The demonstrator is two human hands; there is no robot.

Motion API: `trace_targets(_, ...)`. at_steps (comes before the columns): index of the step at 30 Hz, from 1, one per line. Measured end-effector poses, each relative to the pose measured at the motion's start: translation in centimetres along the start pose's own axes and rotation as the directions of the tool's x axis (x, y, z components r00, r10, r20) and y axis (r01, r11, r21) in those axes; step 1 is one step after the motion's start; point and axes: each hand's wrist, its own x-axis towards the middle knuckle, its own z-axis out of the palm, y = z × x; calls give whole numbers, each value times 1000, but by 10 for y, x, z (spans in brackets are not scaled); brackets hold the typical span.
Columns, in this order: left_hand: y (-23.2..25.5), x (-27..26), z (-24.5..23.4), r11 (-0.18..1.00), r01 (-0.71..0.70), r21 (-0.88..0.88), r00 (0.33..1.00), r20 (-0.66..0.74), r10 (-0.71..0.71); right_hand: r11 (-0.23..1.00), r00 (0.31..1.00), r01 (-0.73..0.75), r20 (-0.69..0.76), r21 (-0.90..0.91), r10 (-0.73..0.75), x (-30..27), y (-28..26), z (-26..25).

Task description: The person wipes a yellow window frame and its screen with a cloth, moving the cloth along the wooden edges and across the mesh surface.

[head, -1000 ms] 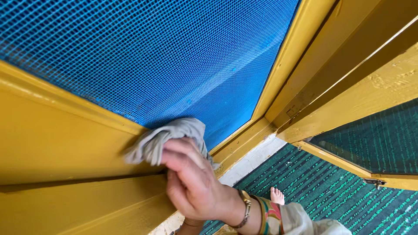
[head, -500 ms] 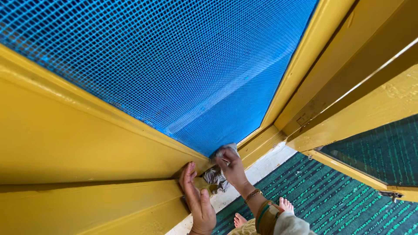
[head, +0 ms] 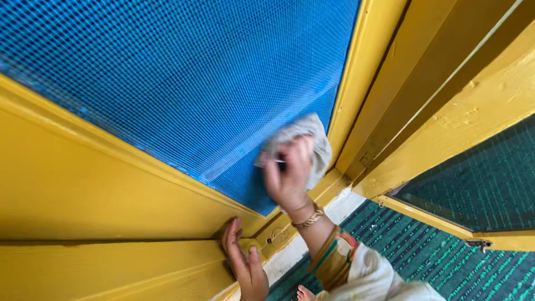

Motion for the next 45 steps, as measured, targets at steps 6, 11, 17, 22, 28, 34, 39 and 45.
trace_targets(6,-4,-6,-3,1000,22,20,1000,4,-22,672,674,-736,172,77,718,-144,54,7)
trace_targets(11,-7,-7,-1,1000,14,26,1000,-15,-14,937,915,-342,256,75,313,-112,-29,-4)
trace_targets(17,-4,-6,0,997,77,27,997,6,-77,986,970,-147,-185,79,160,30,13,-2)
trace_targets(22,3,3,0,983,136,122,988,57,-143,975,946,-222,-249,-24,209,-2,72,7)
trace_targets(28,-5,1,0,987,113,118,990,68,-121,722,707,-687,-152,83,691,-154,124,40)
trace_targets(34,-22,-1,6,991,66,113,997,43,-71,701,715,-699,155,140,682,-156,11,33)
trace_targets(39,-24,-4,4,991,93,91,994,48,-98,849,847,-523,158,77,508,-122,12,19)
trace_targets(45,-15,3,7,991,93,101,994,54,-99,382,475,-850,214,364,853,-246,100,49)
